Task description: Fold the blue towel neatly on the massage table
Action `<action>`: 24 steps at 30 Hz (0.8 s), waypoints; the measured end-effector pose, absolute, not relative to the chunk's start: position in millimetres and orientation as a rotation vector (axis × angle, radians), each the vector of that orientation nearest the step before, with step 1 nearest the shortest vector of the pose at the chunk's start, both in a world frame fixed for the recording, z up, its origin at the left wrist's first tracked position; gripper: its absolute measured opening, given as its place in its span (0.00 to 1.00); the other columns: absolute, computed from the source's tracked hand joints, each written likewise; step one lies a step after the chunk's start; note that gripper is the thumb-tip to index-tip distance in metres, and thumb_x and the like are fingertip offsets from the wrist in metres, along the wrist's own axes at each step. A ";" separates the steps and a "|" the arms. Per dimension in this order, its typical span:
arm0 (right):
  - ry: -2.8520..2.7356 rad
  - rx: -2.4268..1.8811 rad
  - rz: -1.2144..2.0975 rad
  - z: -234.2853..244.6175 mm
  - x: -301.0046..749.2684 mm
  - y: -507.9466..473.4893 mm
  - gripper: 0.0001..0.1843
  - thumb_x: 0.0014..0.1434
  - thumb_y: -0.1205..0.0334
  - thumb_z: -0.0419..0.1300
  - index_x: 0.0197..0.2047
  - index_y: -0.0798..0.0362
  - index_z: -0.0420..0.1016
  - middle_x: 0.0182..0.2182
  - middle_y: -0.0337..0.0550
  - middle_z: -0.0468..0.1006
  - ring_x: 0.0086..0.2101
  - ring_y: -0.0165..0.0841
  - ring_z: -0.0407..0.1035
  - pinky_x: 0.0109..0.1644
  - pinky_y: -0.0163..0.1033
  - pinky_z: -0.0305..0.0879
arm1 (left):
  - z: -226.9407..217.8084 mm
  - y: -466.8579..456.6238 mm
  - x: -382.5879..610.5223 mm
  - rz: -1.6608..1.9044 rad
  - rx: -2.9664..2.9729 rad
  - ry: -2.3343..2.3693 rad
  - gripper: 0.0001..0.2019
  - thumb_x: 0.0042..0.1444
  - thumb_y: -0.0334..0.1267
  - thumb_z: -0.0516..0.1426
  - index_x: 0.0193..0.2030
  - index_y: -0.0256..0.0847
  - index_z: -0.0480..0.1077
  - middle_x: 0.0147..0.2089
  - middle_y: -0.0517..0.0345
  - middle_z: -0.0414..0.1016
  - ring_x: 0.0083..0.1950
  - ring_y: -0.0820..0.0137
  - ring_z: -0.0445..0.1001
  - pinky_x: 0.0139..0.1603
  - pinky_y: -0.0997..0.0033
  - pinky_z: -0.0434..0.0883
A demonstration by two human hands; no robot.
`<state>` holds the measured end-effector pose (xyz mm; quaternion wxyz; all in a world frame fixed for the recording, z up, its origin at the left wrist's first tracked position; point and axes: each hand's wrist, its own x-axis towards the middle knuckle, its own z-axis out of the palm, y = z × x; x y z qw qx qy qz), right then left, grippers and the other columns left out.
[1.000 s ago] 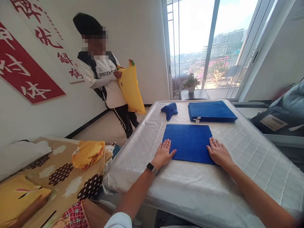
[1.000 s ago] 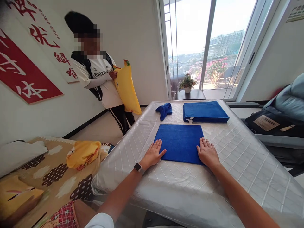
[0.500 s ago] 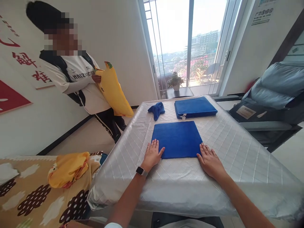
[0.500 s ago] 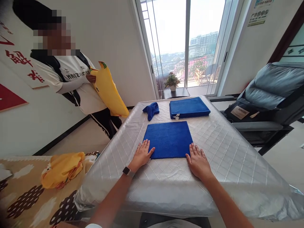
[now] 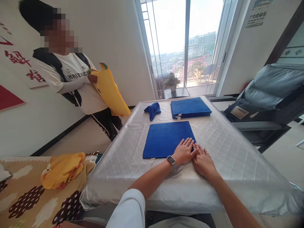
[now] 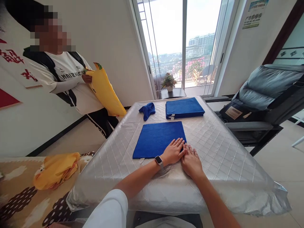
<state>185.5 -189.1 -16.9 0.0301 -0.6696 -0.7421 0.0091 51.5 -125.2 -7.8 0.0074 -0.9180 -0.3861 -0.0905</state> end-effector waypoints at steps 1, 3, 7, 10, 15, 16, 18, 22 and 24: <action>-2.288 -2.065 0.037 -15.9 185.6 -189.5 0.33 0.71 0.59 0.36 0.75 0.63 0.50 0.74 0.49 0.48 0.72 0.41 0.43 0.74 0.51 0.42 | -9.4 -125.5 50.3 -0.286 -2.878 -1.216 0.35 0.73 0.56 0.32 0.75 0.33 0.52 0.77 0.47 0.50 0.78 0.64 0.46 0.76 0.58 0.48; -2.273 -2.075 0.067 -14.7 185.5 -189.7 0.34 0.72 0.56 0.37 0.75 0.63 0.49 0.74 0.50 0.48 0.72 0.41 0.43 0.74 0.51 0.41 | -11.0 -129.0 37.8 -0.286 -2.894 -1.237 0.36 0.72 0.58 0.33 0.75 0.34 0.50 0.77 0.48 0.49 0.78 0.64 0.45 0.76 0.57 0.46; -2.252 -2.085 0.111 -15.5 185.5 -188.2 0.35 0.72 0.52 0.39 0.76 0.62 0.49 0.74 0.51 0.47 0.72 0.42 0.42 0.75 0.51 0.39 | -9.8 -142.0 -14.2 -0.232 -2.885 -1.379 0.38 0.71 0.60 0.33 0.76 0.35 0.48 0.78 0.48 0.45 0.78 0.64 0.42 0.77 0.58 0.44; -2.257 -2.099 0.121 -17.0 185.7 -187.3 0.36 0.72 0.51 0.39 0.76 0.63 0.48 0.74 0.50 0.46 0.72 0.41 0.41 0.75 0.51 0.38 | -8.7 -151.1 -65.7 -0.132 -2.797 -1.604 0.37 0.71 0.59 0.32 0.77 0.36 0.45 0.78 0.49 0.42 0.79 0.63 0.40 0.77 0.55 0.44; -2.242 -2.089 0.130 -19.2 186.7 -187.1 0.36 0.72 0.50 0.39 0.76 0.62 0.47 0.74 0.50 0.46 0.72 0.40 0.40 0.75 0.50 0.37 | -10.0 -160.1 -135.7 -0.008 -2.628 -1.895 0.35 0.72 0.57 0.32 0.78 0.37 0.42 0.79 0.51 0.39 0.79 0.61 0.38 0.77 0.51 0.43; -2.239 -2.090 0.130 -19.7 187.1 -187.0 0.36 0.72 0.50 0.39 0.76 0.62 0.47 0.74 0.50 0.46 0.72 0.40 0.40 0.75 0.50 0.37 | -10.9 -161.4 -142.6 -0.016 -2.616 -1.916 0.35 0.72 0.57 0.32 0.78 0.37 0.42 0.79 0.51 0.39 0.79 0.61 0.38 0.77 0.51 0.43; -2.243 -2.092 0.117 -20.8 187.9 -186.5 0.37 0.72 0.50 0.38 0.76 0.62 0.47 0.74 0.50 0.47 0.72 0.40 0.41 0.75 0.51 0.38 | -13.2 -163.5 -149.0 -0.053 -2.597 -1.937 0.36 0.71 0.58 0.33 0.78 0.37 0.42 0.79 0.51 0.39 0.79 0.61 0.38 0.77 0.50 0.43; -2.278 -2.097 0.056 -21.7 189.0 -185.4 0.37 0.71 0.50 0.36 0.76 0.62 0.48 0.74 0.49 0.47 0.72 0.39 0.42 0.75 0.51 0.40 | -17.2 -165.9 -146.3 -0.100 -2.574 -1.927 0.37 0.71 0.59 0.33 0.77 0.35 0.44 0.79 0.50 0.41 0.79 0.60 0.38 0.77 0.51 0.44; -2.298 -2.110 0.041 -21.0 189.7 -185.5 0.37 0.71 0.49 0.36 0.76 0.62 0.48 0.74 0.48 0.46 0.72 0.38 0.41 0.75 0.50 0.40 | -18.2 -166.9 -144.5 -0.129 -2.564 -1.909 0.37 0.71 0.58 0.33 0.77 0.34 0.44 0.79 0.49 0.42 0.79 0.60 0.39 0.77 0.52 0.44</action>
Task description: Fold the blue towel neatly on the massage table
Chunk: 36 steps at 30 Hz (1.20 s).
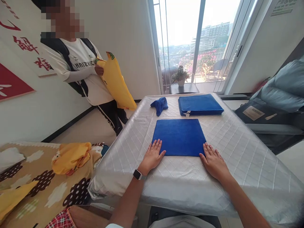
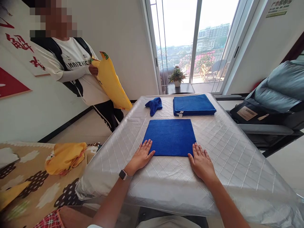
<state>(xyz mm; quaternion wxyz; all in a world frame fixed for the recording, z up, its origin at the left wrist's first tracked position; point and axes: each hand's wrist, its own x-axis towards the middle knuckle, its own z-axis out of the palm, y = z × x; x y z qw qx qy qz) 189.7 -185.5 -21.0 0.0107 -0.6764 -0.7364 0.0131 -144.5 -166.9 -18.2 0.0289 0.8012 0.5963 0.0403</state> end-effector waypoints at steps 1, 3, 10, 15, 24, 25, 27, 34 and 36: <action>-2.305 -2.118 0.043 -20.3 190.4 -185.7 0.37 0.71 0.49 0.35 0.76 0.62 0.48 0.74 0.48 0.46 0.72 0.38 0.41 0.75 0.49 0.40 | -18.6 -167.4 -144.1 0.142 2.479 1.843 0.37 0.71 0.58 0.33 0.77 0.34 0.45 0.78 0.49 0.42 0.79 0.60 0.40 0.77 0.52 0.44; -2.324 -2.133 0.062 -18.2 192.6 -185.6 0.37 0.71 0.48 0.35 0.76 0.61 0.47 0.74 0.46 0.45 0.72 0.38 0.41 0.75 0.49 0.40 | -19.5 -168.5 -143.8 0.164 2.484 1.854 0.36 0.72 0.58 0.34 0.77 0.35 0.45 0.78 0.48 0.43 0.79 0.60 0.40 0.77 0.52 0.45; -2.397 -2.176 0.064 4.8 196.3 -155.2 0.36 0.71 0.47 0.36 0.76 0.55 0.50 0.74 0.44 0.48 0.72 0.42 0.44 0.73 0.54 0.45 | -23.5 -169.3 -143.1 0.177 2.487 1.858 0.35 0.72 0.57 0.36 0.78 0.35 0.43 0.78 0.47 0.43 0.79 0.58 0.40 0.77 0.51 0.46; -2.408 -2.112 0.068 19.1 182.7 -101.4 0.37 0.72 0.47 0.34 0.76 0.59 0.49 0.74 0.48 0.46 0.72 0.42 0.42 0.73 0.52 0.43 | -20.7 -169.0 -144.0 0.170 2.468 1.852 0.35 0.72 0.57 0.37 0.77 0.36 0.44 0.78 0.48 0.43 0.79 0.59 0.40 0.77 0.51 0.46; -2.271 -2.125 0.123 -21.5 187.8 -75.3 0.39 0.72 0.47 0.32 0.77 0.62 0.43 0.75 0.49 0.43 0.72 0.40 0.39 0.74 0.52 0.38 | -16.1 -169.3 -143.2 0.133 2.440 1.835 0.37 0.72 0.58 0.35 0.77 0.34 0.44 0.78 0.47 0.42 0.79 0.60 0.39 0.77 0.52 0.44; -2.266 -2.120 0.124 -22.5 188.2 -75.7 0.38 0.72 0.47 0.32 0.77 0.62 0.43 0.75 0.49 0.43 0.72 0.40 0.39 0.74 0.52 0.38 | -16.1 -169.0 -143.2 0.137 2.436 1.838 0.37 0.71 0.58 0.35 0.77 0.34 0.44 0.79 0.47 0.42 0.79 0.60 0.39 0.77 0.52 0.44; -2.253 -2.120 0.136 -22.0 187.4 -75.9 0.38 0.72 0.47 0.32 0.77 0.61 0.43 0.75 0.50 0.43 0.72 0.41 0.40 0.74 0.53 0.38 | -14.8 -168.8 -144.3 0.141 2.426 1.834 0.36 0.72 0.58 0.35 0.77 0.36 0.44 0.79 0.48 0.42 0.79 0.60 0.38 0.77 0.52 0.44; -2.212 -2.125 0.154 -17.8 182.4 -77.7 0.38 0.72 0.48 0.33 0.77 0.62 0.44 0.75 0.50 0.44 0.72 0.42 0.41 0.74 0.53 0.37 | 5.2 -168.0 -151.0 0.058 2.364 1.811 0.40 0.70 0.62 0.36 0.76 0.33 0.46 0.78 0.44 0.42 0.78 0.59 0.44 0.75 0.55 0.50; -2.210 -2.124 0.151 -17.4 181.8 -78.2 0.38 0.72 0.48 0.34 0.76 0.63 0.45 0.75 0.51 0.44 0.72 0.42 0.41 0.74 0.53 0.37 | 12.7 -163.0 -140.6 0.034 2.385 1.820 0.40 0.70 0.63 0.36 0.76 0.32 0.48 0.78 0.42 0.43 0.78 0.58 0.45 0.75 0.54 0.51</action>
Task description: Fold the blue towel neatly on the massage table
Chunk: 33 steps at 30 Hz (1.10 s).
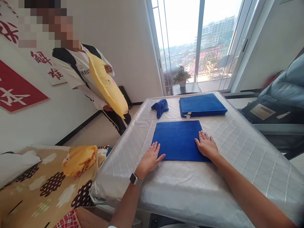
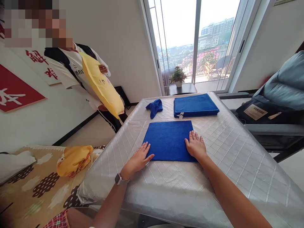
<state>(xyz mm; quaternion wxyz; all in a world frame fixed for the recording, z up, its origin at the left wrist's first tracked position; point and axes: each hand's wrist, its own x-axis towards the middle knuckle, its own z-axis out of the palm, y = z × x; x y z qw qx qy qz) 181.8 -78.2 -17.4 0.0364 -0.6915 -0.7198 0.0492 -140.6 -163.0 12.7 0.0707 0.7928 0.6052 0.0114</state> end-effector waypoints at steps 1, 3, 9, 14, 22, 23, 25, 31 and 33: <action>-2.208 -2.124 0.148 -17.1 181.4 -78.3 0.37 0.72 0.48 0.34 0.76 0.63 0.45 0.75 0.50 0.44 0.72 0.42 0.41 0.74 0.53 0.37 | 16.1 -158.9 -131.1 0.027 2.422 1.786 0.40 0.70 0.63 0.36 0.76 0.31 0.49 0.78 0.41 0.44 0.78 0.57 0.45 0.75 0.54 0.51; -2.197 -2.129 0.147 -16.8 180.7 -78.3 0.37 0.72 0.49 0.34 0.76 0.62 0.45 0.75 0.50 0.45 0.72 0.42 0.41 0.74 0.52 0.38 | 21.9 -147.2 -103.2 0.032 2.533 1.639 0.40 0.70 0.62 0.36 0.75 0.31 0.51 0.77 0.42 0.46 0.78 0.59 0.45 0.75 0.57 0.50; -2.230 -2.083 0.061 -18.7 183.7 -82.2 0.35 0.72 0.53 0.37 0.76 0.61 0.47 0.74 0.51 0.47 0.72 0.42 0.43 0.74 0.53 0.40 | 18.0 -93.5 14.5 0.197 2.792 1.245 0.35 0.72 0.57 0.33 0.75 0.35 0.51 0.77 0.46 0.51 0.77 0.64 0.47 0.76 0.61 0.48; -2.274 -2.067 0.010 -21.1 187.9 -85.2 0.34 0.69 0.62 0.38 0.76 0.58 0.47 0.74 0.48 0.46 0.72 0.40 0.41 0.74 0.49 0.39 | -3.9 -64.4 60.5 0.242 2.742 1.321 0.35 0.72 0.55 0.30 0.77 0.34 0.44 0.77 0.47 0.48 0.78 0.64 0.45 0.76 0.58 0.48; -2.202 -2.120 0.103 -16.9 180.6 -79.5 0.36 0.72 0.50 0.35 0.76 0.61 0.46 0.74 0.49 0.46 0.72 0.41 0.42 0.74 0.53 0.39 | -11.0 -65.0 -17.1 0.197 2.654 1.516 0.37 0.71 0.59 0.31 0.77 0.37 0.48 0.78 0.49 0.47 0.78 0.63 0.42 0.77 0.56 0.45; -2.199 -2.124 0.113 -15.7 180.2 -79.7 0.37 0.72 0.50 0.34 0.76 0.62 0.46 0.74 0.49 0.45 0.72 0.41 0.42 0.74 0.52 0.39 | -10.4 -63.3 -33.3 0.183 2.615 1.566 0.38 0.70 0.59 0.30 0.76 0.36 0.48 0.78 0.49 0.47 0.79 0.63 0.42 0.77 0.56 0.44; -2.197 -2.132 0.135 -14.0 180.3 -80.1 0.37 0.72 0.49 0.34 0.76 0.63 0.45 0.75 0.48 0.45 0.72 0.41 0.42 0.74 0.52 0.38 | -10.1 -59.0 -66.9 0.149 2.518 1.691 0.38 0.70 0.60 0.30 0.76 0.36 0.47 0.78 0.48 0.46 0.79 0.62 0.42 0.77 0.54 0.44; -2.208 -2.170 0.152 -17.2 183.2 -76.5 0.38 0.72 0.48 0.32 0.77 0.62 0.44 0.75 0.48 0.43 0.72 0.39 0.41 0.74 0.52 0.38 | -15.7 -51.1 -136.4 0.200 2.289 2.004 0.40 0.70 0.61 0.29 0.76 0.32 0.46 0.78 0.43 0.44 0.78 0.58 0.42 0.76 0.52 0.45; -2.236 -2.168 0.132 -19.3 184.4 -76.0 0.38 0.72 0.47 0.32 0.77 0.61 0.44 0.75 0.47 0.43 0.72 0.39 0.41 0.74 0.52 0.39 | -17.2 -51.6 -141.1 0.239 2.263 2.005 0.41 0.69 0.62 0.29 0.76 0.31 0.46 0.78 0.41 0.45 0.78 0.57 0.43 0.76 0.51 0.46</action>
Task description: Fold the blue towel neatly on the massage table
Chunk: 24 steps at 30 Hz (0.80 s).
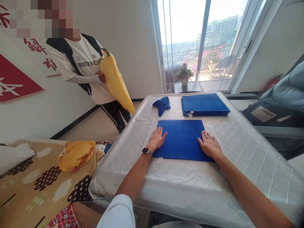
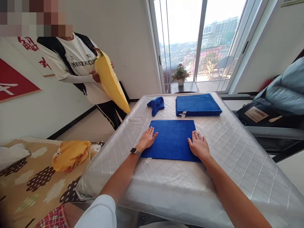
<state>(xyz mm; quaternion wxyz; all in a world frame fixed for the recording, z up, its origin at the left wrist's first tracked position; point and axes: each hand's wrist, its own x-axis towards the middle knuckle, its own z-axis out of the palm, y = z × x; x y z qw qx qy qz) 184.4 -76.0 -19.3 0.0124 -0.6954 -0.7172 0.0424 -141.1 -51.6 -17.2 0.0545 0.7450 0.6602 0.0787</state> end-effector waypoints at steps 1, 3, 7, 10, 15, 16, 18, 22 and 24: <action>-2.250 -2.164 0.115 -19.8 185.3 -76.1 0.38 0.72 0.47 0.32 0.77 0.61 0.44 0.75 0.47 0.43 0.72 0.39 0.41 0.74 0.52 0.39 | -17.2 -52.0 -141.4 0.250 2.252 1.995 0.42 0.69 0.62 0.29 0.76 0.31 0.46 0.78 0.41 0.45 0.78 0.57 0.43 0.76 0.51 0.47; -2.281 -2.159 0.086 -18.5 187.8 -76.1 0.38 0.72 0.47 0.32 0.77 0.60 0.44 0.75 0.47 0.44 0.72 0.39 0.41 0.74 0.51 0.41 | -15.8 -52.6 -140.7 0.263 2.236 1.971 0.43 0.68 0.63 0.29 0.76 0.29 0.47 0.78 0.40 0.44 0.78 0.57 0.43 0.76 0.52 0.46; -2.355 -2.232 0.111 -4.8 195.1 -67.5 0.39 0.71 0.44 0.35 0.77 0.58 0.46 0.75 0.46 0.45 0.71 0.45 0.46 0.72 0.55 0.47 | -10.9 -52.5 -142.5 0.278 2.242 1.926 0.44 0.68 0.63 0.29 0.75 0.25 0.48 0.78 0.39 0.43 0.78 0.58 0.42 0.77 0.55 0.45; -2.384 -2.289 0.132 9.6 197.6 -50.2 0.38 0.70 0.45 0.38 0.75 0.58 0.52 0.74 0.49 0.50 0.70 0.49 0.49 0.71 0.58 0.49 | -9.6 -52.5 -145.0 0.268 2.251 1.906 0.44 0.68 0.63 0.29 0.75 0.25 0.48 0.78 0.38 0.44 0.78 0.56 0.43 0.76 0.54 0.47; -2.292 -2.145 0.001 10.6 188.7 -20.9 0.38 0.71 0.46 0.34 0.75 0.62 0.50 0.74 0.52 0.49 0.71 0.45 0.45 0.72 0.54 0.44 | -11.7 -53.6 -146.2 0.246 2.302 1.901 0.44 0.69 0.63 0.30 0.75 0.23 0.47 0.77 0.36 0.44 0.78 0.56 0.43 0.76 0.55 0.46; -2.265 -2.131 -0.001 6.1 186.4 -17.7 0.38 0.72 0.47 0.34 0.76 0.62 0.48 0.74 0.53 0.48 0.71 0.44 0.44 0.73 0.53 0.43 | -12.4 -53.8 -146.4 0.241 2.309 1.900 0.44 0.69 0.63 0.30 0.75 0.23 0.47 0.78 0.36 0.44 0.78 0.56 0.43 0.76 0.55 0.46; -2.227 -2.134 0.040 -4.3 183.2 -14.5 0.39 0.72 0.48 0.32 0.76 0.64 0.47 0.74 0.52 0.46 0.72 0.42 0.43 0.73 0.52 0.42 | -13.6 -53.8 -147.0 0.228 2.305 1.906 0.43 0.69 0.62 0.30 0.75 0.24 0.47 0.78 0.37 0.44 0.78 0.57 0.43 0.76 0.56 0.46; -2.203 -2.142 0.115 -16.7 183.2 -14.2 0.39 0.72 0.48 0.32 0.76 0.66 0.44 0.75 0.52 0.45 0.72 0.41 0.42 0.74 0.51 0.39 | -14.4 -52.3 -149.8 0.219 2.315 1.923 0.41 0.70 0.61 0.31 0.76 0.29 0.48 0.78 0.41 0.45 0.78 0.57 0.43 0.76 0.52 0.46; -2.181 -2.154 0.144 -16.4 183.9 -14.4 0.39 0.72 0.47 0.31 0.76 0.65 0.44 0.75 0.51 0.44 0.72 0.40 0.41 0.74 0.51 0.38 | -13.8 -51.2 -152.2 0.211 2.319 1.934 0.39 0.70 0.60 0.32 0.76 0.34 0.48 0.78 0.43 0.46 0.78 0.56 0.44 0.76 0.50 0.47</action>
